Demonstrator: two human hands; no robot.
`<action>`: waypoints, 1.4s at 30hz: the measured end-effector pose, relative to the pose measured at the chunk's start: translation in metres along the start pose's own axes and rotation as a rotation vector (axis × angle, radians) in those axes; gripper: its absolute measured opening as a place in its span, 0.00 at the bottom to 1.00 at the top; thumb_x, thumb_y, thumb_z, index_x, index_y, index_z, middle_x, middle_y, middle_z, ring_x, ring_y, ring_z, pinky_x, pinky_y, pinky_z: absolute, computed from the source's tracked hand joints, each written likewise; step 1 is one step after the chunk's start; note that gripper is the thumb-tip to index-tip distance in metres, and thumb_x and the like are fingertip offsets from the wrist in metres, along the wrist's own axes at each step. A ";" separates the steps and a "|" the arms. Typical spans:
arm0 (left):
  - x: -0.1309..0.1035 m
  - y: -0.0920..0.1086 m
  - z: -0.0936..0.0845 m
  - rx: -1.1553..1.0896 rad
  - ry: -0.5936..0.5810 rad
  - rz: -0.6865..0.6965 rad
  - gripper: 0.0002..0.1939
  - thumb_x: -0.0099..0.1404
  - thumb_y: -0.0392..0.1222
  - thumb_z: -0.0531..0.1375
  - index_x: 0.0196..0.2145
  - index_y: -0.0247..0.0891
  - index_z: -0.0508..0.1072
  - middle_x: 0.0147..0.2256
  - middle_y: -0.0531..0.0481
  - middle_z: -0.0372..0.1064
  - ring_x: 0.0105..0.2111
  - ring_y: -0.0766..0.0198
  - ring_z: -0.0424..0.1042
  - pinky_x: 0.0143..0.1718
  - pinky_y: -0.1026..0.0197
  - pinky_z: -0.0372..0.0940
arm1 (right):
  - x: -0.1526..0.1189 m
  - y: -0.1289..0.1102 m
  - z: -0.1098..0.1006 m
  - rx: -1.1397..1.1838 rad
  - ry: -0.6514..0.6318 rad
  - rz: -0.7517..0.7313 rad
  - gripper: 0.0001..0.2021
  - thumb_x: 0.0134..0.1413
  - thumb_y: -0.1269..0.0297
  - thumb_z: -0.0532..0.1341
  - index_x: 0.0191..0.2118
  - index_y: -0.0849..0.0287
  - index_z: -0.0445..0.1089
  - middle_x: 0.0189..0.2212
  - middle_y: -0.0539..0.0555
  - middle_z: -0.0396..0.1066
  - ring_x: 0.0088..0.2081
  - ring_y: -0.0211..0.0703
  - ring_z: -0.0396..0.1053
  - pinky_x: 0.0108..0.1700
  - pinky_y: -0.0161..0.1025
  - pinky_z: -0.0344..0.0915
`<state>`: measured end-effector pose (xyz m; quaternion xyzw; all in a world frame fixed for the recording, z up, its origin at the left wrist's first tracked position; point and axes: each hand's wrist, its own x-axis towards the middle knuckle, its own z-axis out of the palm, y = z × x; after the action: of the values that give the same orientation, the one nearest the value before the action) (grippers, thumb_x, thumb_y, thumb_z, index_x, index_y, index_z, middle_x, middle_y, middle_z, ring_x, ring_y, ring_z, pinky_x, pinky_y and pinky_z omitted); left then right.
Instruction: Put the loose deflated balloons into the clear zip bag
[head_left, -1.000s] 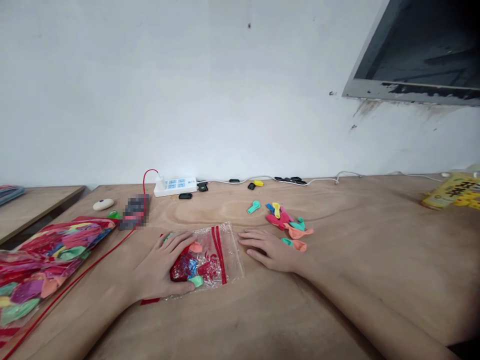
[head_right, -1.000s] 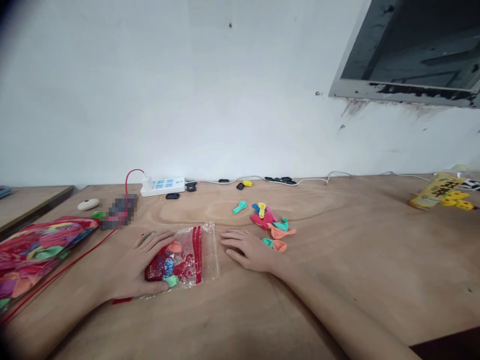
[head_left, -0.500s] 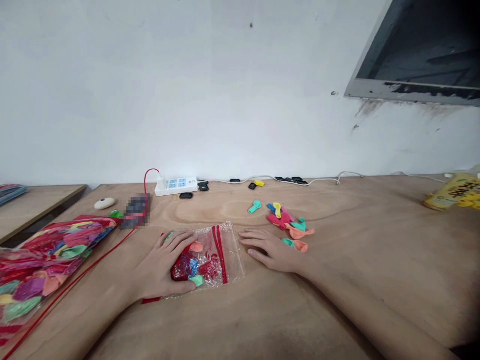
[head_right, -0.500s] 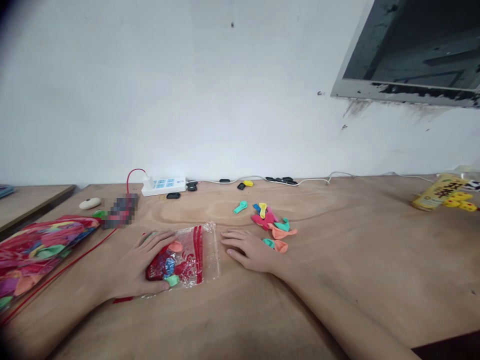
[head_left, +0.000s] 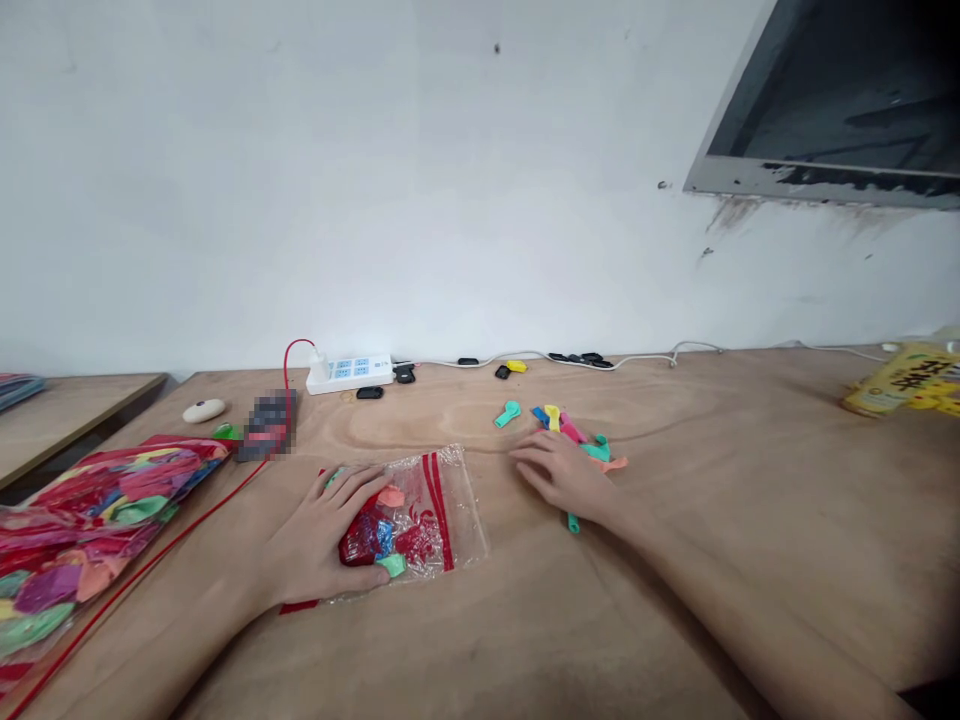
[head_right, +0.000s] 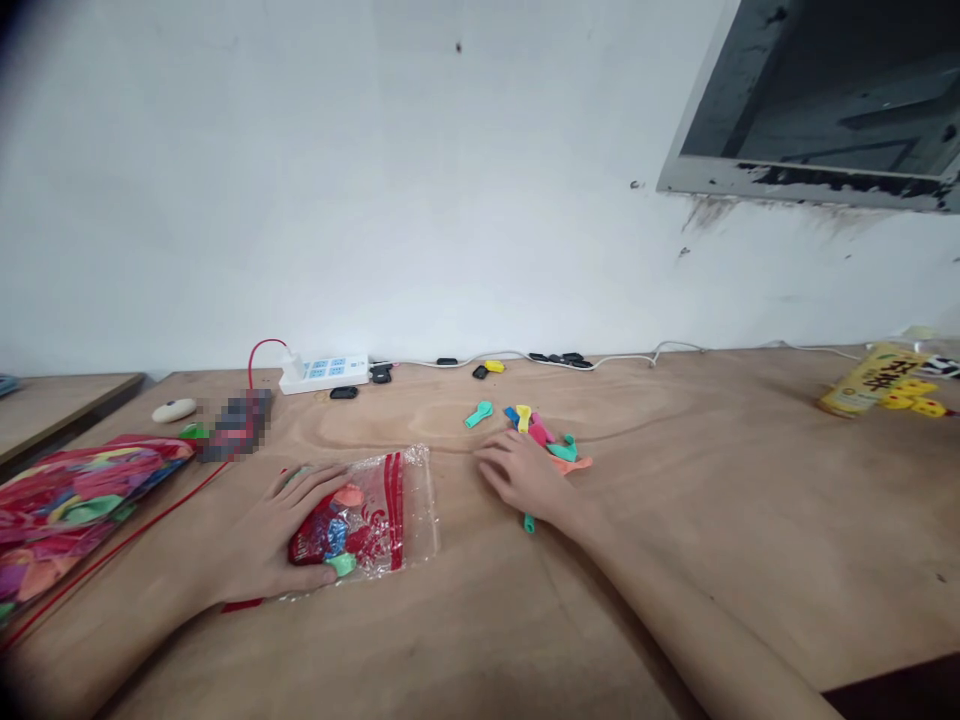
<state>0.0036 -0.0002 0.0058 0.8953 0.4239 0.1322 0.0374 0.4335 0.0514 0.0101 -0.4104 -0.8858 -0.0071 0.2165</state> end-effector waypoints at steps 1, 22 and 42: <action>0.000 -0.001 0.001 -0.003 -0.005 -0.004 0.55 0.60 0.75 0.66 0.75 0.51 0.52 0.72 0.41 0.56 0.68 0.37 0.62 0.71 0.34 0.49 | -0.001 0.007 -0.004 -0.059 0.027 0.064 0.16 0.73 0.61 0.55 0.52 0.54 0.80 0.51 0.60 0.77 0.53 0.55 0.72 0.58 0.56 0.69; 0.000 -0.002 0.002 -0.002 -0.010 -0.006 0.54 0.60 0.74 0.66 0.75 0.50 0.53 0.72 0.42 0.56 0.69 0.37 0.60 0.71 0.32 0.48 | -0.022 0.040 -0.030 -0.214 -0.134 0.427 0.16 0.69 0.51 0.58 0.50 0.43 0.83 0.56 0.53 0.77 0.66 0.65 0.64 0.63 0.64 0.59; 0.003 0.008 -0.009 0.025 -0.079 -0.035 0.53 0.61 0.77 0.63 0.74 0.47 0.55 0.72 0.41 0.56 0.69 0.37 0.60 0.69 0.32 0.50 | -0.012 0.047 -0.046 0.679 0.194 0.630 0.28 0.59 0.39 0.64 0.51 0.58 0.82 0.33 0.54 0.77 0.38 0.47 0.74 0.40 0.39 0.70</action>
<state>0.0089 -0.0029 0.0163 0.8927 0.4392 0.0908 0.0453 0.4920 0.0646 0.0392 -0.5627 -0.6458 0.3108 0.4120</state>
